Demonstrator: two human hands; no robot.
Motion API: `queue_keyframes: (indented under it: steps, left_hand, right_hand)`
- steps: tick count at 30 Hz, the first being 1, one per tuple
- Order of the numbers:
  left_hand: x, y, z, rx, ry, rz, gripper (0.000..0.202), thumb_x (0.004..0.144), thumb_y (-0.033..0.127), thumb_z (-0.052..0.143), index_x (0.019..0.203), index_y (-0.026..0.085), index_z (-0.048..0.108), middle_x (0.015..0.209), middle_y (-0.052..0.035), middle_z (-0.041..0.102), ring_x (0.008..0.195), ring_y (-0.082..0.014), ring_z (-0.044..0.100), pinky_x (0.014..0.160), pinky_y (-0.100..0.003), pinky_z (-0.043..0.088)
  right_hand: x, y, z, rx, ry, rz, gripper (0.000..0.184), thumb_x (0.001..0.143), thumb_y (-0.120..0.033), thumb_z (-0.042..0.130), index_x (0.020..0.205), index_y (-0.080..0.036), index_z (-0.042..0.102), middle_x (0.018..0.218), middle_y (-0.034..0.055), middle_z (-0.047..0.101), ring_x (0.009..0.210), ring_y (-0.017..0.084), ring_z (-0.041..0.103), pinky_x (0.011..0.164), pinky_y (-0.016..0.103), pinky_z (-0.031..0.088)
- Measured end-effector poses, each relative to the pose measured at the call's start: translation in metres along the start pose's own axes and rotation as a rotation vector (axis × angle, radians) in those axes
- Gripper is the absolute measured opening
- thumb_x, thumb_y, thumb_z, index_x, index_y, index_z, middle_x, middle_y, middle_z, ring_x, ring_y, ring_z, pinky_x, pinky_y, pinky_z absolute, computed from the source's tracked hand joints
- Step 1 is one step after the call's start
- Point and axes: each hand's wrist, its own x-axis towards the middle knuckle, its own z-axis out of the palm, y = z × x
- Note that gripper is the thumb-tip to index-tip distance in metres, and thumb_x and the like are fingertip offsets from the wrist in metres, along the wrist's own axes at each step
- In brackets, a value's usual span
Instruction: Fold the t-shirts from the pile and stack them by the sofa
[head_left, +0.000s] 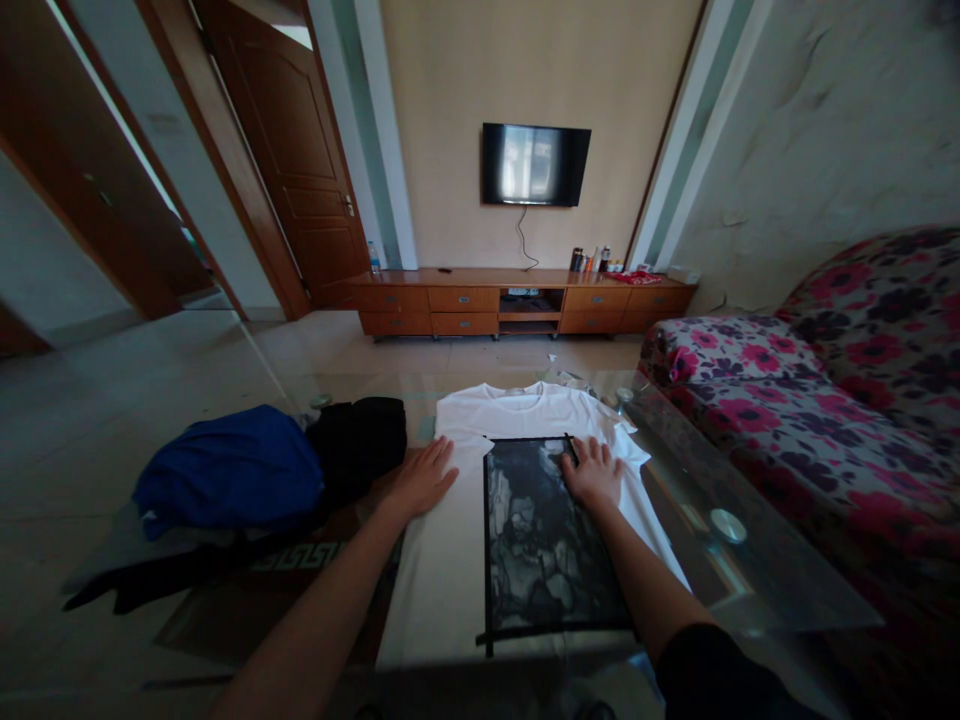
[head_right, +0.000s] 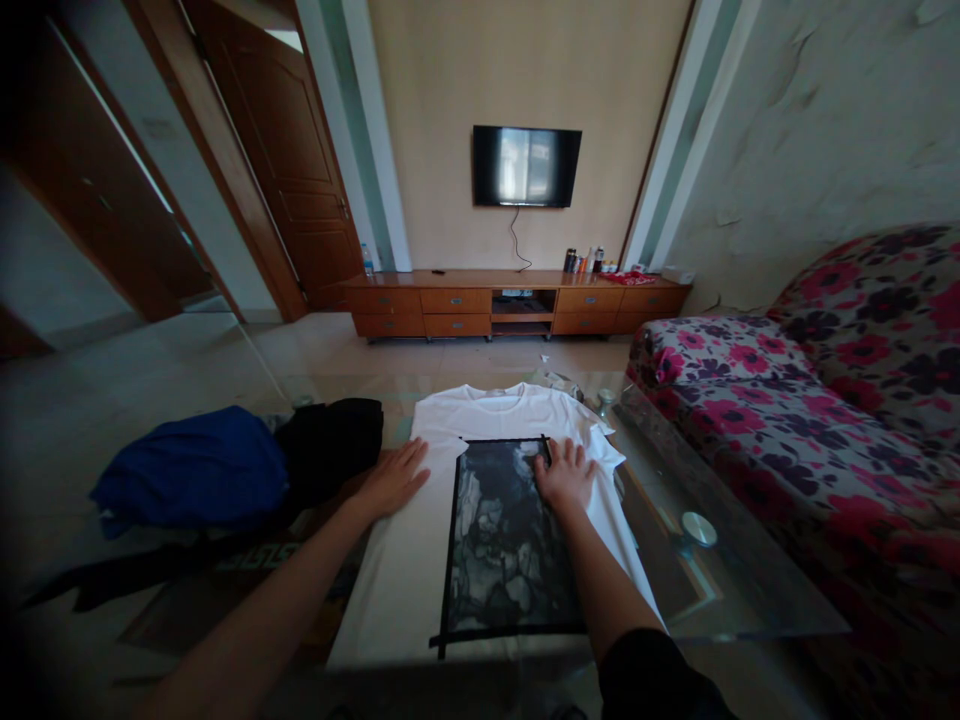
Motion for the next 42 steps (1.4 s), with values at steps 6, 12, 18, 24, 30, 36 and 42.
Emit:
queue_keyframes:
  steps: [6,12,18,24,30,36,42]
  left_hand:
    - [-0.003,-0.006,-0.009,-0.097,-0.019,-0.131,0.084,0.088,0.052,0.056,0.159,0.016,0.028,0.167,-0.0152,0.023,0.154,-0.0298,0.019,0.124,-0.043,0.014]
    - [0.006,-0.029,-0.041,-0.218,-0.133,-0.33,0.054,0.064,0.022,0.066,0.118,0.017,0.063,0.12,-0.0116,0.069,0.114,-0.0291,0.063,0.092,-0.034,0.048]
    - [-0.006,-0.024,-0.049,-0.191,-0.218,-0.261,0.025,0.064,0.02,0.07,0.087,0.022,0.062,0.083,-0.0006,0.07,0.078,-0.0193,0.065,0.066,-0.024,0.044]
    - [-0.016,-0.013,-0.057,-0.137,-0.246,-0.198,0.032,0.063,0.011,0.066,0.091,0.024,0.061,0.086,0.0002,0.07,0.078,-0.019,0.065,0.066,-0.023,0.043]
    - [-0.018,-0.005,-0.059,-0.026,-0.285,-0.266,0.021,0.067,0.01,0.064,0.081,0.025,0.065,0.091,-0.0054,0.072,0.085,-0.0241,0.069,0.074,-0.03,0.049]
    - [-0.011,0.004,-0.06,0.135,-0.32,-0.343,0.015,0.065,0.014,0.071,0.078,0.02,0.072,0.095,-0.0165,0.073,0.089,-0.0341,0.072,0.079,-0.043,0.053]
    - [0.005,0.032,-0.051,0.211,-0.089,-0.286,0.033,0.089,0.03,0.054,0.115,0.016,0.07,0.129,-0.0196,0.063,0.124,-0.0339,0.058,0.105,-0.047,0.045]
  right_hand:
    - [0.0,-0.001,-0.001,-0.012,-0.005,0.006,0.067,0.1,-0.062,0.021,0.158,-0.031,0.034,0.166,0.008,0.023,0.151,0.032,0.014,0.117,0.058,0.009]
    - [-0.002,-0.002,-0.003,-0.006,-0.024,0.01,0.067,0.1,-0.062,0.022,0.159,-0.031,0.033,0.167,0.0083,0.02,0.152,0.033,0.012,0.117,0.06,0.008]
    - [-0.002,-0.002,-0.003,0.006,-0.019,0.017,0.066,0.1,-0.061,0.023,0.158,-0.031,0.034,0.167,0.0075,0.021,0.152,0.033,0.012,0.118,0.059,0.009]
    - [-0.001,0.0,0.002,0.017,0.006,0.014,0.068,0.099,-0.064,0.024,0.158,-0.031,0.035,0.167,0.0075,0.022,0.151,0.033,0.014,0.118,0.06,0.01]
    - [0.001,0.0,0.004,0.012,-0.011,0.013,0.068,0.099,-0.064,0.022,0.158,-0.032,0.033,0.167,0.0074,0.02,0.152,0.033,0.013,0.118,0.059,0.009]
    - [-0.006,-0.009,-0.001,0.025,-0.052,-0.008,0.066,0.1,-0.061,0.026,0.159,-0.031,0.031,0.168,0.0083,0.017,0.153,0.034,0.01,0.117,0.062,0.008]
    - [0.018,0.006,-0.03,0.219,-0.085,0.022,0.057,0.098,-0.057,0.036,0.14,-0.026,0.057,0.152,0.0141,0.045,0.137,0.037,0.04,0.109,0.061,0.031]
